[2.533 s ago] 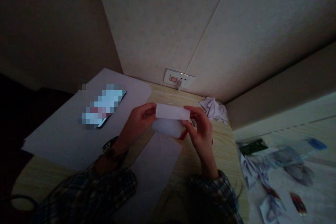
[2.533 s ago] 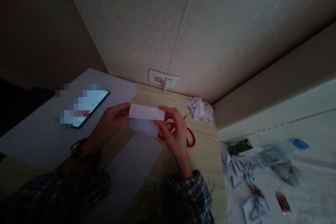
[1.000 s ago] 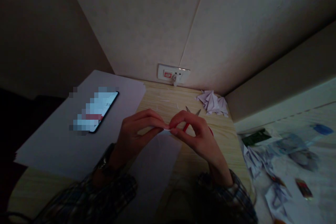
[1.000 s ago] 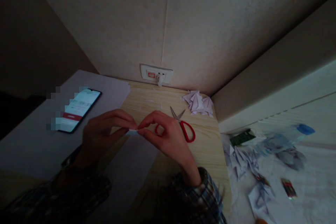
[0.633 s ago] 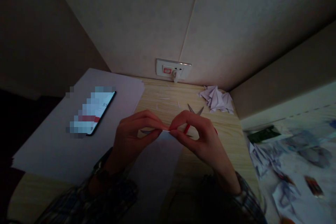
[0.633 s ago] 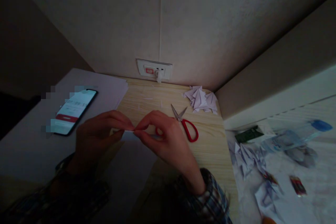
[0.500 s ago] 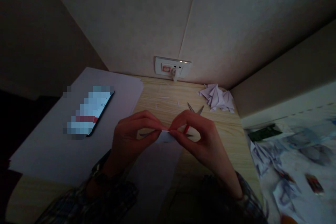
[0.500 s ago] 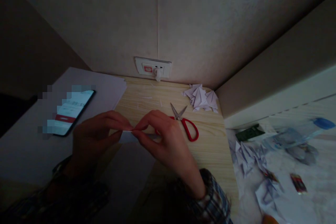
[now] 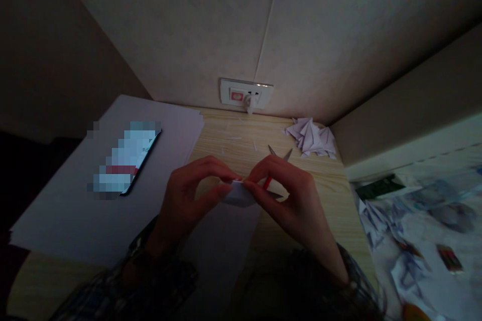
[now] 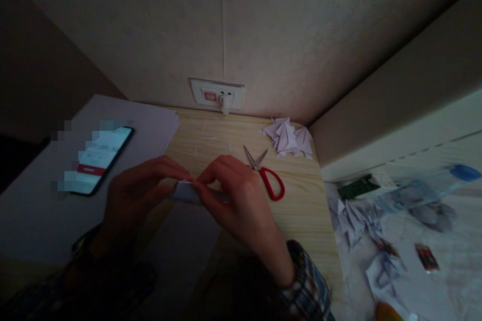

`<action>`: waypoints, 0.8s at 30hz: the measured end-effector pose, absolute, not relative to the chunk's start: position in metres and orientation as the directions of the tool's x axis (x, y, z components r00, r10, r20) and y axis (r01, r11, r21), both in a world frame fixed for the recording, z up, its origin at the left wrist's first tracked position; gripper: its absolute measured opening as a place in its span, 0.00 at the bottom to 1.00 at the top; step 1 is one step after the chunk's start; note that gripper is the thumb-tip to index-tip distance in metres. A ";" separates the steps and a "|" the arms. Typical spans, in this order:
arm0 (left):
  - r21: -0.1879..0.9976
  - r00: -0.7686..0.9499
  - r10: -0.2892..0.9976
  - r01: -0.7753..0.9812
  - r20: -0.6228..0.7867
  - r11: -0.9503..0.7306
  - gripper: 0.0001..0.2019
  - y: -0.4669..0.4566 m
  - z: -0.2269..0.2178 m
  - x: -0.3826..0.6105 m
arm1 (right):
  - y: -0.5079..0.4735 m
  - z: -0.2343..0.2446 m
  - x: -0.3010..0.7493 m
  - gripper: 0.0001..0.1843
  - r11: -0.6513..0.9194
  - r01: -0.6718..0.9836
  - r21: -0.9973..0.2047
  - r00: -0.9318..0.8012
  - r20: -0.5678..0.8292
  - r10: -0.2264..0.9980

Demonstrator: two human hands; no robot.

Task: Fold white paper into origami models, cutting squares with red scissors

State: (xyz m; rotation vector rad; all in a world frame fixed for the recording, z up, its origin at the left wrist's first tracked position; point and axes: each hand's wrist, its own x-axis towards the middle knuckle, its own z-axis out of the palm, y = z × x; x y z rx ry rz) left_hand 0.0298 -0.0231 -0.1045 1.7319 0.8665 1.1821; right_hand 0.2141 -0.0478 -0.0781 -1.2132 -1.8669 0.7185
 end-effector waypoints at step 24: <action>0.879 0.228 0.894 0.201 0.386 -0.432 0.05 -0.026 -0.103 0.034 | -0.047 -0.077 0.212 0.08 0.384 0.494 -0.780 -0.250 0.295 0.922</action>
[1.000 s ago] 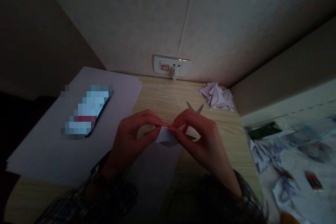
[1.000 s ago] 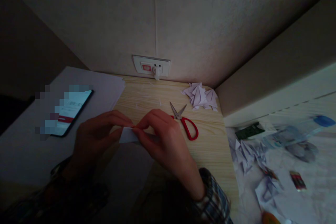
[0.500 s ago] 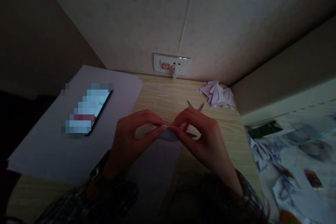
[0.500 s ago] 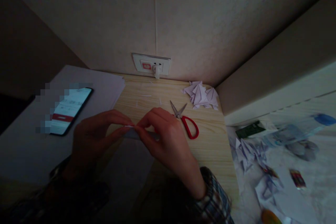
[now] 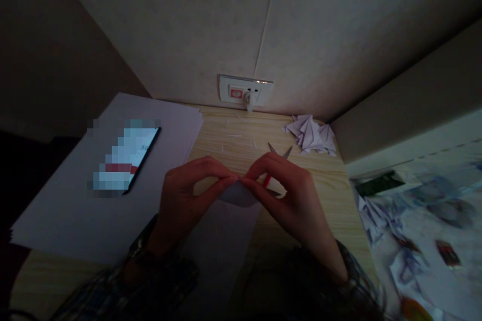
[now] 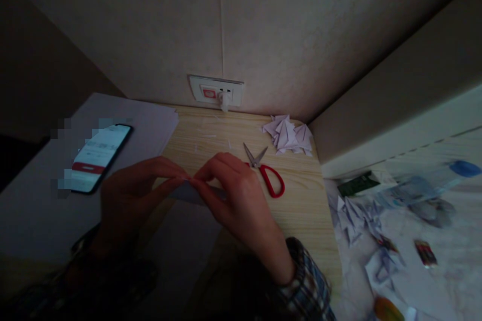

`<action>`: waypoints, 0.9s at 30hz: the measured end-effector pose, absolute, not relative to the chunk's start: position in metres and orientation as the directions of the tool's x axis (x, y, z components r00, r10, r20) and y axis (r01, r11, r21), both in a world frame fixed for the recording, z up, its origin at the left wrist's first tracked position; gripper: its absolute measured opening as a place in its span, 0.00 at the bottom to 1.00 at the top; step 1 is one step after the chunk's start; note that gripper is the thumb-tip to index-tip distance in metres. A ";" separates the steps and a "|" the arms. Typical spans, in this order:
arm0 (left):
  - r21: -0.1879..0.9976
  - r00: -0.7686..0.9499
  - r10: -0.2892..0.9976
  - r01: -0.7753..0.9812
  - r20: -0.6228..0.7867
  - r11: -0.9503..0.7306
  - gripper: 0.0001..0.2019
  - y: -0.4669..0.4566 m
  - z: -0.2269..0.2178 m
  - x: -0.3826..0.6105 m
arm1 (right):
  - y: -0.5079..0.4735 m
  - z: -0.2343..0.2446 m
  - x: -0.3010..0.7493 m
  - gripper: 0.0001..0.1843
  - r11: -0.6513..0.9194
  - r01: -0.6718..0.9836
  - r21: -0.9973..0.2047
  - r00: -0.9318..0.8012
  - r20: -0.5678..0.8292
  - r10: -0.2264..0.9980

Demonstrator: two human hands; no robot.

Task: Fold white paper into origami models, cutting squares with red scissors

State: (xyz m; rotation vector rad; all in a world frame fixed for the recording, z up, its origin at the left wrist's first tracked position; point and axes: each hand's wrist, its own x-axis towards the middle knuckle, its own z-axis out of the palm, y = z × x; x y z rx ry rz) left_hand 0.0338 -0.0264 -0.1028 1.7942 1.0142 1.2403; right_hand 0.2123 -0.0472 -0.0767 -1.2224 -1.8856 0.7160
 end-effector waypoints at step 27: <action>0.955 0.061 0.978 0.212 0.199 -0.208 0.04 -0.020 -0.108 0.032 | -0.039 -0.082 0.231 0.10 0.143 0.507 -0.850 -0.253 0.011 0.967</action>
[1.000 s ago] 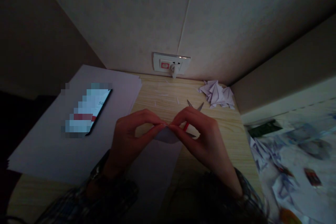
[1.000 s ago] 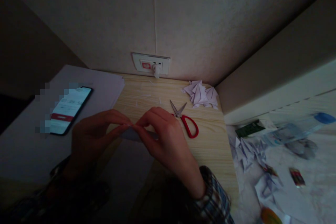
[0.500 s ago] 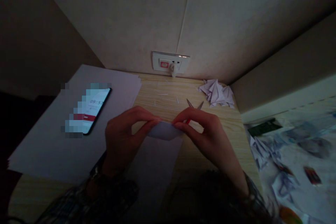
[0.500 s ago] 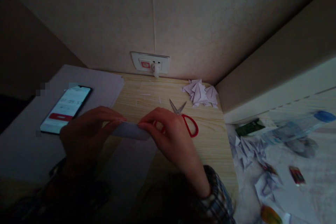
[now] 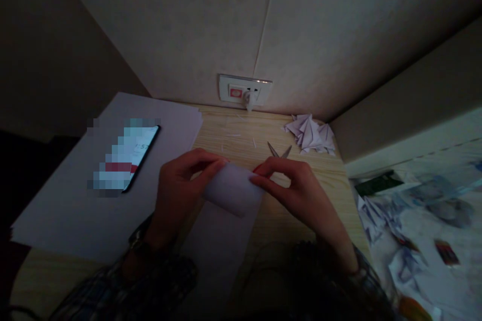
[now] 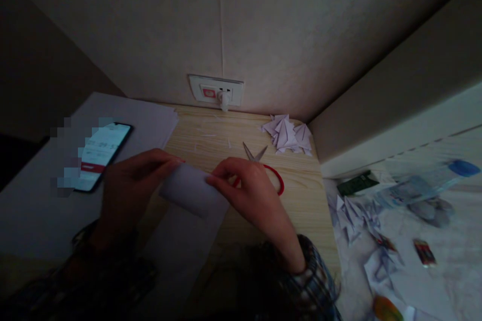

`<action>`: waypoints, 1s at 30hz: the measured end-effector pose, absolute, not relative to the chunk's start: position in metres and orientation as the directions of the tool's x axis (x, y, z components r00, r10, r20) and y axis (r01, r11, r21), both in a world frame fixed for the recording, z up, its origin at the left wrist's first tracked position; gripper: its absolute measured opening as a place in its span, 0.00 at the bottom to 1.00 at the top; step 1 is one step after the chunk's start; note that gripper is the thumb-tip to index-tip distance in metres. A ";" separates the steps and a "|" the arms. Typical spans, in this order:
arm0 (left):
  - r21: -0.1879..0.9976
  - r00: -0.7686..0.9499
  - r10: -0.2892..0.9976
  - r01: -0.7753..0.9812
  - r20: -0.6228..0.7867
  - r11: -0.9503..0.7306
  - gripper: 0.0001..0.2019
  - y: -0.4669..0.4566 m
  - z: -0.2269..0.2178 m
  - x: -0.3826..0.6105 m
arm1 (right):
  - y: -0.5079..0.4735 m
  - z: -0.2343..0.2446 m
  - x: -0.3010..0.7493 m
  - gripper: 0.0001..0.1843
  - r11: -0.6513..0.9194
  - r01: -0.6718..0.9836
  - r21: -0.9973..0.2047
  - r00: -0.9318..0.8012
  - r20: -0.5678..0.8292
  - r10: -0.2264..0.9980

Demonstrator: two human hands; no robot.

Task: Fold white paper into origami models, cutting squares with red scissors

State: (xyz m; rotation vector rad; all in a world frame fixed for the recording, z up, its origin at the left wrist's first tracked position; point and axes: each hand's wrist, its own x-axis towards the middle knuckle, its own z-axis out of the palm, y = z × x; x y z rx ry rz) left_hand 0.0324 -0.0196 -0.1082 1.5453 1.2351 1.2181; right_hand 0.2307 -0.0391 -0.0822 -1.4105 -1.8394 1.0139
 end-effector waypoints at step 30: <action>0.995 0.214 0.973 -0.032 -0.085 0.094 0.10 -0.012 -0.118 0.035 | -0.037 -0.115 0.228 0.07 0.274 0.437 -0.857 -0.034 0.288 0.957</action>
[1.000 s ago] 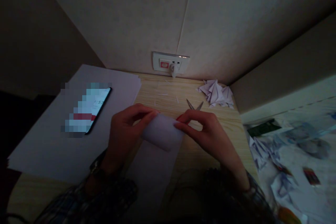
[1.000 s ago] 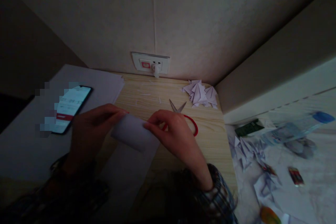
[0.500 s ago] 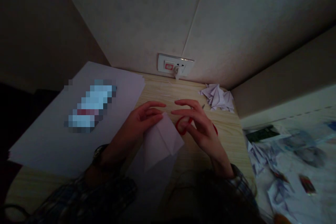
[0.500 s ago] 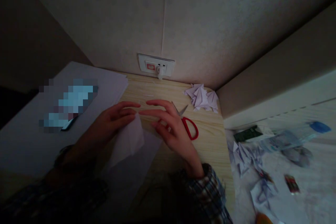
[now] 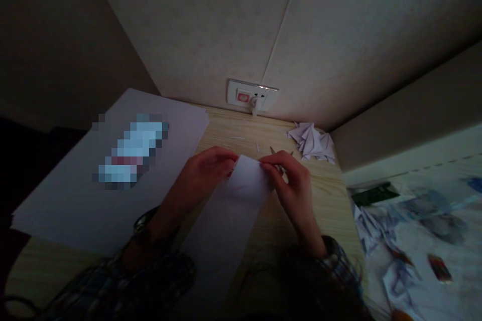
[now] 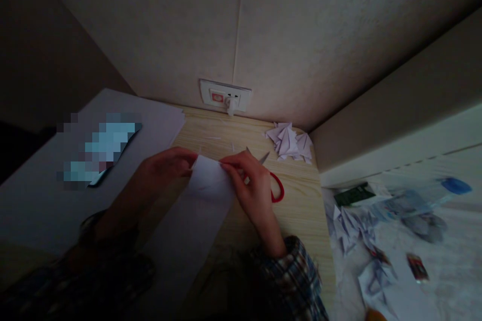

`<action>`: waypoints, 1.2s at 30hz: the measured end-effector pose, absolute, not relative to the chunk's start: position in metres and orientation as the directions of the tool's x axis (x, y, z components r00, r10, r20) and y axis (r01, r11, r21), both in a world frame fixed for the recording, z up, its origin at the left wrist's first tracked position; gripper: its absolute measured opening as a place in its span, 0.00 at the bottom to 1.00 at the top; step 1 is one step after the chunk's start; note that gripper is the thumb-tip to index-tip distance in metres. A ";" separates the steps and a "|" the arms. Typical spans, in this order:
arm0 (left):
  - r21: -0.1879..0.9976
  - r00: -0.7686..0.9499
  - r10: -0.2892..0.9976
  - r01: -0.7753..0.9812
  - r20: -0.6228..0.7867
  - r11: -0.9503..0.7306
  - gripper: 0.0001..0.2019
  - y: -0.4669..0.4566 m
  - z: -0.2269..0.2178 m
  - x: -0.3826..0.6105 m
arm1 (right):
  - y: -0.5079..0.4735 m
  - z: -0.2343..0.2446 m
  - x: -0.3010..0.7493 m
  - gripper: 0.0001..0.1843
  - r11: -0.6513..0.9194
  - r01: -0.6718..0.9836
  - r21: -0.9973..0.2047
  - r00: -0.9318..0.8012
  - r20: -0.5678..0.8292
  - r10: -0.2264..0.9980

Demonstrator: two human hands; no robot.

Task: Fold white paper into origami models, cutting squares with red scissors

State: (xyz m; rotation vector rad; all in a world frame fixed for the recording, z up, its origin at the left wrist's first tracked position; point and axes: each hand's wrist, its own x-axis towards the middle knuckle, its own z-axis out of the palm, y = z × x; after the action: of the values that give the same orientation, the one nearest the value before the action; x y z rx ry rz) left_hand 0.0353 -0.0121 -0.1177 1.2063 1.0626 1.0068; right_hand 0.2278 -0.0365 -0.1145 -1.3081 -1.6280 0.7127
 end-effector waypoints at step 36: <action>0.982 -0.036 0.981 0.010 -0.190 0.191 0.10 -0.009 -0.113 0.038 | -0.034 -0.129 0.222 0.11 -0.044 0.200 -0.979 0.058 -0.033 0.998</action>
State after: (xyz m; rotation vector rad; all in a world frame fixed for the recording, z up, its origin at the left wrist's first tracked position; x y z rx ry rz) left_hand 0.0381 -0.0089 -0.1133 1.0596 1.3288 1.0848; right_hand 0.2221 -0.0338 -0.1285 -1.4114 -1.2969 1.0945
